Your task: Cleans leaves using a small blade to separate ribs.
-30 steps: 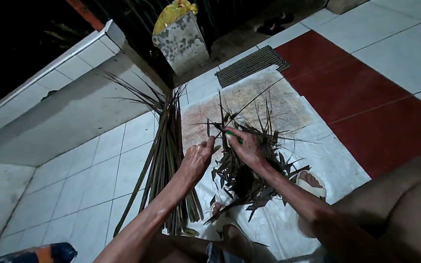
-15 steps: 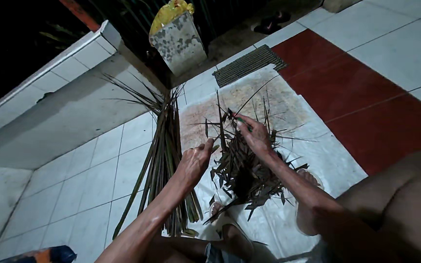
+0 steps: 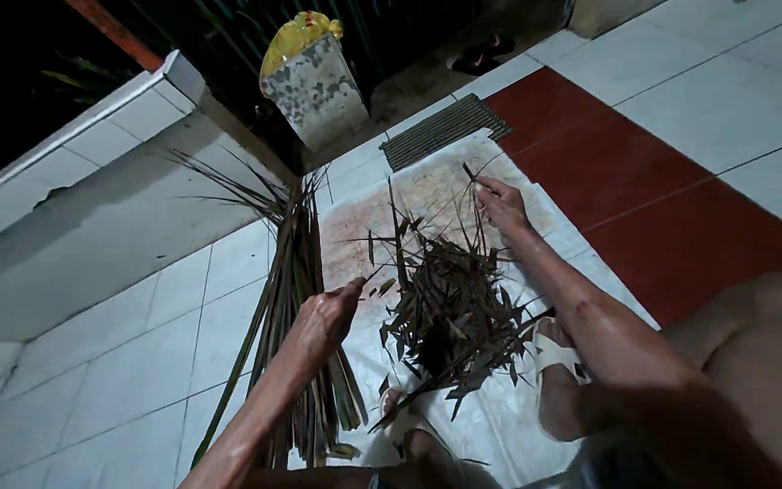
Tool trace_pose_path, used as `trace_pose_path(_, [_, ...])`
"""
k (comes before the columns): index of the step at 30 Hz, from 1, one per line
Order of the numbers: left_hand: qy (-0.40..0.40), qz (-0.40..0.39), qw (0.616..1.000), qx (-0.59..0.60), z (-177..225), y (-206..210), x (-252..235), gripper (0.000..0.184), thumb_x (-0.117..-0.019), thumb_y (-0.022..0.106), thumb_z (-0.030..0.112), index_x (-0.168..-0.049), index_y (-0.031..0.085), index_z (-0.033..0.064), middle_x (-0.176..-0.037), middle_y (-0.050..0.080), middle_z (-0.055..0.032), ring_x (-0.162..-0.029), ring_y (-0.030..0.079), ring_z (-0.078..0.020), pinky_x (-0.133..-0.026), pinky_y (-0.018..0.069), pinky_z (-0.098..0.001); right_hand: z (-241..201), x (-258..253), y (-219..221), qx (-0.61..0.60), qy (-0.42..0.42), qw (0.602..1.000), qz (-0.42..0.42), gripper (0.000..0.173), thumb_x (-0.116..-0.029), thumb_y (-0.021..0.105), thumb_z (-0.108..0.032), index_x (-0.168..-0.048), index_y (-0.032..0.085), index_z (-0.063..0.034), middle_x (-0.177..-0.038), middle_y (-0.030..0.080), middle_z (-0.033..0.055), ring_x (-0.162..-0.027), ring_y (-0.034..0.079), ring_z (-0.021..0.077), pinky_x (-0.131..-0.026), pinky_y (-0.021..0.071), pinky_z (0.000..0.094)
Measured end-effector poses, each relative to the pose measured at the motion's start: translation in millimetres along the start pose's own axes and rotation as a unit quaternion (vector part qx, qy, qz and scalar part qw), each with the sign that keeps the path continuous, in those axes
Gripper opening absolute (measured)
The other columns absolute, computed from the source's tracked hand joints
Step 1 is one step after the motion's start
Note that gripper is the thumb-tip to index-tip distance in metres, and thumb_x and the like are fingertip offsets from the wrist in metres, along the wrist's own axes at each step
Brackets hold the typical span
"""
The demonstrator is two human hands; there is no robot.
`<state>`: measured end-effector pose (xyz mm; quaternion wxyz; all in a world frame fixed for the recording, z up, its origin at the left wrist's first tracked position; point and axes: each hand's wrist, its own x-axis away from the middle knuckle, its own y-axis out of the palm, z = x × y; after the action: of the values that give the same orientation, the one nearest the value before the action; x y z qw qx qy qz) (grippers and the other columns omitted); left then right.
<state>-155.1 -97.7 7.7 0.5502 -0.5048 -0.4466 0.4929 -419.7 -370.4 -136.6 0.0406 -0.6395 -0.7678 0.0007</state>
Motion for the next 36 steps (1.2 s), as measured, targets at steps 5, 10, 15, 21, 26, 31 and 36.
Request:
trace_pose_path(5, [-0.020, 0.013, 1.000, 0.017, -12.1, -18.5, 8.6, 0.033, -0.1077, 0.048, 0.016, -0.134, 0.067, 0.0128, -0.084, 0.073, -0.0126, -0.068, 0.071, -0.0298, -0.067, 0.0588, -0.0517, 13.1, -26.7, -34.1, -0.013, 0.072, 0.997, 0.037, 0.038, -0.1070, 0.055, -0.035, -0.141, 0.061, -0.0180, -0.089, 0.062, 0.0025, -0.057, 0.045, 0.0082, -0.051, 0.0380, 0.0258])
trace_pose_path(10, [-0.064, 0.020, 0.998, 0.019, -27.1, -35.4, 17.9, 0.033, -0.1070, 0.048, 0.016, -0.133, 0.068, 0.0135, -0.080, 0.072, -0.0126, -0.062, 0.068, -0.0283, -0.062, 0.0578, -0.0519, 33.3, -31.8, -61.1, -0.052, 0.134, 0.987, 0.068, 0.035, -0.1071, 0.055, -0.034, -0.139, 0.061, -0.0202, -0.085, 0.058, -0.0008, -0.054, 0.043, 0.0058, -0.047, 0.0353, 0.0220])
trace_pose_path(15, [-0.156, 0.023, 0.987, 0.044, -53.0, -58.4, 31.8, 0.034, -0.1101, 0.045, 0.023, -0.137, 0.066, 0.0174, -0.085, 0.074, -0.0085, -0.054, 0.066, -0.0199, -0.053, 0.0590, -0.0443, 57.0, -27.5, -76.2, -0.068, 0.179, 0.974, 0.118, 0.035, -0.1074, 0.054, -0.034, -0.139, 0.060, -0.0197, -0.083, 0.056, -0.0016, -0.054, 0.042, 0.0050, -0.047, 0.0334, 0.0211])
trace_pose_path(21, [-0.268, 0.059, 0.958, 0.083, -91.5, -80.5, 48.8, 0.033, -0.1122, 0.042, 0.027, -0.132, 0.066, 0.0170, -0.084, 0.072, -0.0064, -0.051, 0.064, -0.0168, -0.046, 0.0565, -0.0376, 94.0, -10.8, -85.0, -0.019, 0.240, 0.956, 0.167, 0.037, -0.1064, 0.054, -0.037, -0.137, 0.061, -0.0164, -0.091, 0.060, 0.0037, -0.062, 0.045, 0.0097, -0.055, 0.0389, 0.0288])
trace_pose_path(26, [-0.320, 0.140, 0.931, 0.103, -125.8, -89.4, 68.6, 0.032, -0.1120, 0.044, 0.026, -0.132, 0.063, 0.0091, -0.083, 0.072, -0.0092, -0.051, 0.066, -0.0169, -0.045, 0.0571, -0.0349, 146.1, 17.4, -87.0, 0.087, 0.253, 0.948, 0.175, 0.038, -0.1052, 0.056, -0.030, -0.132, 0.062, -0.0027, -0.117, 0.063, 0.0253, -0.094, 0.061, 0.0371, -0.081, 0.0506, 0.0585])
trace_pose_path(31, [-0.305, 0.090, 0.919, 0.232, -105.3, -69.2, 49.3, 0.032, -0.1106, 0.048, 0.023, -0.134, 0.063, 0.0074, -0.091, 0.074, -0.0108, -0.059, 0.069, -0.0192, -0.052, 0.0596, -0.0369, 110.0, 42.0, -25.5, 0.156, 0.175, 0.970, -0.073, 0.039, -0.1087, 0.050, -0.028, -0.138, 0.060, -0.0053, -0.113, 0.066, 0.0198, -0.089, 0.062, 0.0263, -0.080, 0.0516, 0.0471])
trace_pose_path(36, [-0.264, 0.046, 0.914, 0.304, -81.4, -45.3, 19.7, 0.034, -0.1114, 0.046, 0.028, -0.133, 0.064, 0.0084, -0.083, 0.073, -0.0084, -0.056, 0.067, -0.0177, -0.051, 0.0596, -0.0348, -5.3, 87.7, 77.0, 0.131, -0.035, 0.979, -0.154, 0.037, -0.1074, 0.054, -0.030, -0.141, 0.063, -0.0173, -0.108, 0.072, 0.0143, -0.090, 0.070, 0.0253, -0.086, 0.0576, 0.0487])
